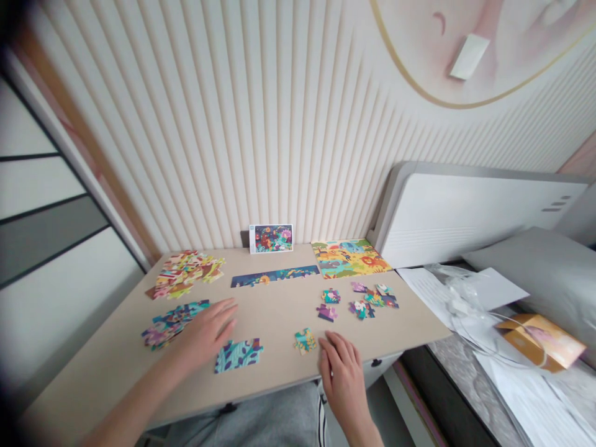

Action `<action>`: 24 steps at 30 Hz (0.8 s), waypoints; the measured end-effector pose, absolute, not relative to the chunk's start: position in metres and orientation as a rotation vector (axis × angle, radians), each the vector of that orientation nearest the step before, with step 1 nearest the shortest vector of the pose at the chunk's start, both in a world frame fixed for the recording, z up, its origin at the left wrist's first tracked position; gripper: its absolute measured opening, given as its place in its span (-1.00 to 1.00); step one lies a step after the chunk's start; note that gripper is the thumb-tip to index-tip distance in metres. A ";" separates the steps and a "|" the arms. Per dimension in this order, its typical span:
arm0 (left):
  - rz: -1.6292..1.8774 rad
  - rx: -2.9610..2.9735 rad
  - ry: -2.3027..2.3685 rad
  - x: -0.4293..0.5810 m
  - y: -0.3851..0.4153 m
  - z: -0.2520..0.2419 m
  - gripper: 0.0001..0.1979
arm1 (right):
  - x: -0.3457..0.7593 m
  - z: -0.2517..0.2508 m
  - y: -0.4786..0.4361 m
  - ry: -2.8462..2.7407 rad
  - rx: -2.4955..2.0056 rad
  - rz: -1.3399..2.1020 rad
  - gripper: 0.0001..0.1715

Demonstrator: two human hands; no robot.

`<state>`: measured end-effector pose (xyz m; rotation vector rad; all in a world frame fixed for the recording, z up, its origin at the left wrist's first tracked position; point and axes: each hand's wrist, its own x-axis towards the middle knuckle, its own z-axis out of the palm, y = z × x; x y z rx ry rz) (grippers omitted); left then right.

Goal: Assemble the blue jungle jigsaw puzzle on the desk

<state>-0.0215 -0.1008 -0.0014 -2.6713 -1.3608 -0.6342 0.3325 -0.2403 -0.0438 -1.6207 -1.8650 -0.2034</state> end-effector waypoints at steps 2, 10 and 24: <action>-0.618 -2.730 -1.302 -0.031 -0.126 -0.004 -0.63 | 0.345 -0.041 -0.239 -1.845 -1.641 -0.217 -0.66; -0.671 -2.711 -1.312 -0.044 -0.174 -0.028 -0.51 | 0.420 -0.044 -0.213 -1.610 -1.986 -0.474 -0.48; -0.738 -2.674 -1.335 -0.044 -0.173 -0.036 -0.52 | 0.452 -0.039 -0.196 -1.525 -2.150 -0.468 -0.48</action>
